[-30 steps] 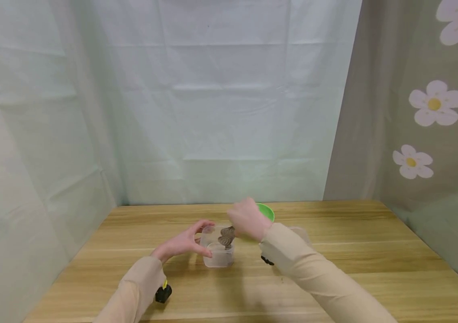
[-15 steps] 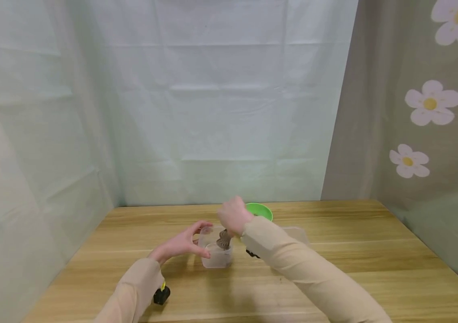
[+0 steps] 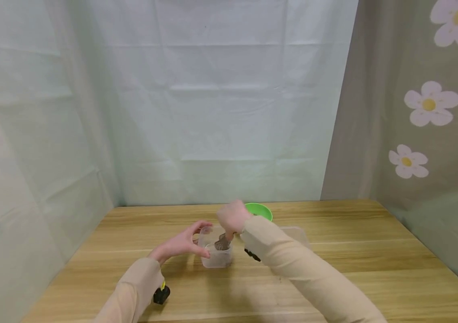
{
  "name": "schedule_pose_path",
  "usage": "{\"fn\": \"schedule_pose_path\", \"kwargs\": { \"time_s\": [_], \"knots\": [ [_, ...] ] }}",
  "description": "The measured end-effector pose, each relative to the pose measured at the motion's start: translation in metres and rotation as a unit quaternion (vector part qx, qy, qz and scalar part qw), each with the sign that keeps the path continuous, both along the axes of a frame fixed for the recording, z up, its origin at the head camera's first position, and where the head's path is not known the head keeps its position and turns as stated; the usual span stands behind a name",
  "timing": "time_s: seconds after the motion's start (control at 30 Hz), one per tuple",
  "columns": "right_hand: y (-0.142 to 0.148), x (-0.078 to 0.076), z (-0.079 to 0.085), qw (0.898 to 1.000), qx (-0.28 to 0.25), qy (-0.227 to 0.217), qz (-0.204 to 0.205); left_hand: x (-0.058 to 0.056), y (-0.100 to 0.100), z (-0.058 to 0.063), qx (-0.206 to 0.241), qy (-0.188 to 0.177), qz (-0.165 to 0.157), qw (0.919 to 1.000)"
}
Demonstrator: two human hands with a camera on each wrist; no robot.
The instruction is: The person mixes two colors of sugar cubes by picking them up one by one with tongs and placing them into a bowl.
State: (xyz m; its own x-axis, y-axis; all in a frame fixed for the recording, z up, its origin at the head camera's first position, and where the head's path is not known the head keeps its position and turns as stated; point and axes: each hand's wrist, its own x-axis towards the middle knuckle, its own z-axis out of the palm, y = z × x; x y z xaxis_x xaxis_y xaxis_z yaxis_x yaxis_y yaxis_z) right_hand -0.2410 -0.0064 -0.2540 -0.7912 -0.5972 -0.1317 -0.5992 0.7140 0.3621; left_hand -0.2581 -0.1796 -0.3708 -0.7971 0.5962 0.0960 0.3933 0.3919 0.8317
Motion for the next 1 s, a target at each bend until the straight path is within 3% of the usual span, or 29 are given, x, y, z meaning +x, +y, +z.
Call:
{"fn": "schedule_pose_path", "kwargs": {
  "time_s": [0.2, 0.47, 0.6, 0.83, 1.0],
  "knots": [
    [0.004, -0.005, -0.003, 0.998, -0.038, -0.048, 0.000, 0.001, 0.001, 0.000, -0.012, -0.012, 0.012, 0.9998],
    [-0.001, -0.001, -0.001, 0.998, 0.028, 0.050, -0.005, 0.001, 0.001, 0.000, -0.004, -0.010, 0.008, 0.9999],
    [-0.007, 0.003, -0.002, 0.996, 0.067, 0.049, -0.034, 0.000, 0.001, 0.000, 0.001, -0.006, 0.002, 1.0000],
    [-0.008, 0.004, -0.002, 0.999, 0.036, 0.000, -0.039, -0.002, 0.001, -0.001, -0.007, -0.002, 0.006, 1.0000],
    [-0.006, 0.004, -0.001, 0.995, -0.034, -0.086, -0.040, -0.001, 0.000, 0.000, -0.008, -0.002, 0.003, 1.0000]
  ]
}}
